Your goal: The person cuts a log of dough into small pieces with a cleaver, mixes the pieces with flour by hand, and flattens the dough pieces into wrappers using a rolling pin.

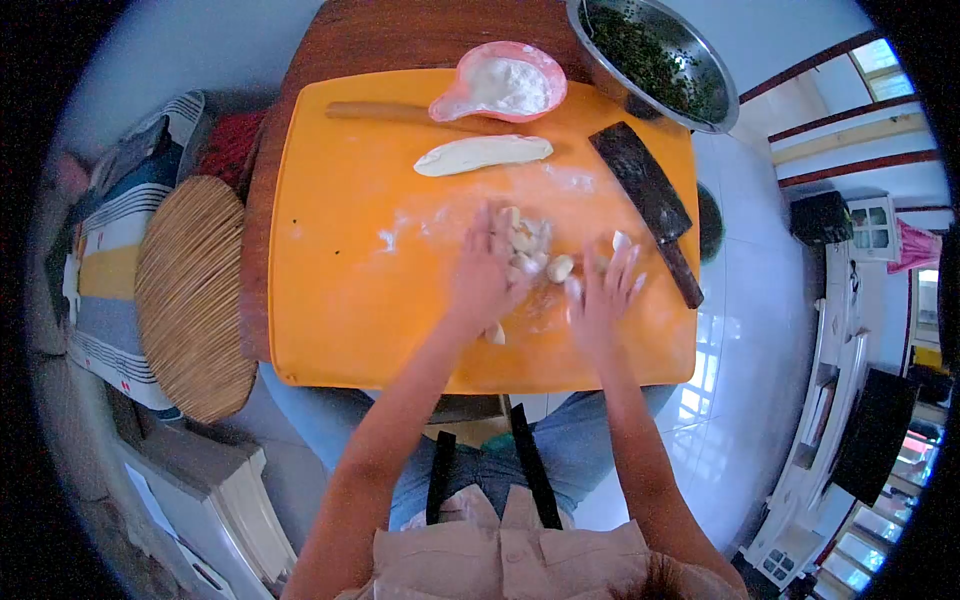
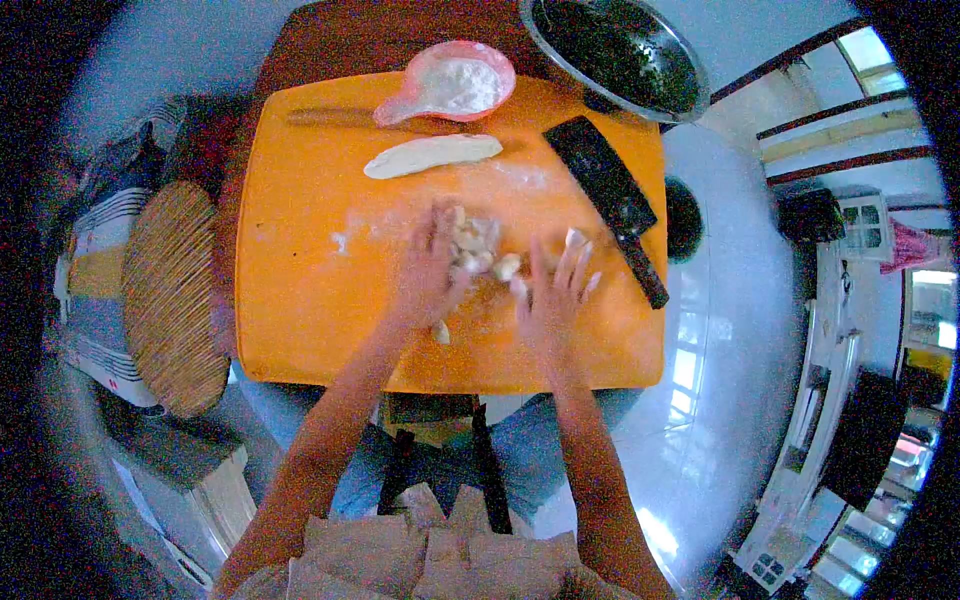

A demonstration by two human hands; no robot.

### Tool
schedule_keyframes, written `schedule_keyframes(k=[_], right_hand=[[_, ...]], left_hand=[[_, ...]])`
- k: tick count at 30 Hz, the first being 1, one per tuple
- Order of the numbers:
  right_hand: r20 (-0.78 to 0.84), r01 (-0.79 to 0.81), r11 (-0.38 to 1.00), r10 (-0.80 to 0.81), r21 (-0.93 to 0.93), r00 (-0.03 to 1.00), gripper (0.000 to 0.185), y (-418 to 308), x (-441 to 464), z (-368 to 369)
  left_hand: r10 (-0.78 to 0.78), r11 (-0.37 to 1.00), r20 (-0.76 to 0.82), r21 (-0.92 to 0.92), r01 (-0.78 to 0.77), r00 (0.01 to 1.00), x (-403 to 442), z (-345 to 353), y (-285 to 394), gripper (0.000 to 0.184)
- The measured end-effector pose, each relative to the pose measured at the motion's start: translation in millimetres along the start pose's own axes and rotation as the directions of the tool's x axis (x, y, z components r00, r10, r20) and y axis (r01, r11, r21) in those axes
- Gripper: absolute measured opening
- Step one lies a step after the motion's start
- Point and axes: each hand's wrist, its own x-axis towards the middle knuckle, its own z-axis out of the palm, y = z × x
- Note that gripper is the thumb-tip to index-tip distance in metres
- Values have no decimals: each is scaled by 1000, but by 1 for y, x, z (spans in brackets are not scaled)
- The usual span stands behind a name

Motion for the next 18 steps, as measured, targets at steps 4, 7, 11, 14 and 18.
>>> schedule_keyframes(k=[4,7,11,14,18], right_hand=[[-81,-48,976,66,215,995,59,8,41,29],[50,174,865,-223,471,974,54,-19,48,38],[99,358,843,-429,402,898,45,-47,13,3],[30,404,827,-450,391,893,38,-29,-15,-2],[-73,176,919,-161,352,984,46,-16,0,8]], left_hand=[[81,989,239,101,-108,968,-26,-22,29,70],[-21,985,79,173,6,997,-51,-23,5,65],[-84,972,-108,212,106,991,-56,-23,-48,63],[-141,989,-187,-73,129,972,-29,-33,-34,52],[17,993,-60,-112,-24,998,-16,-22,-16,31]])
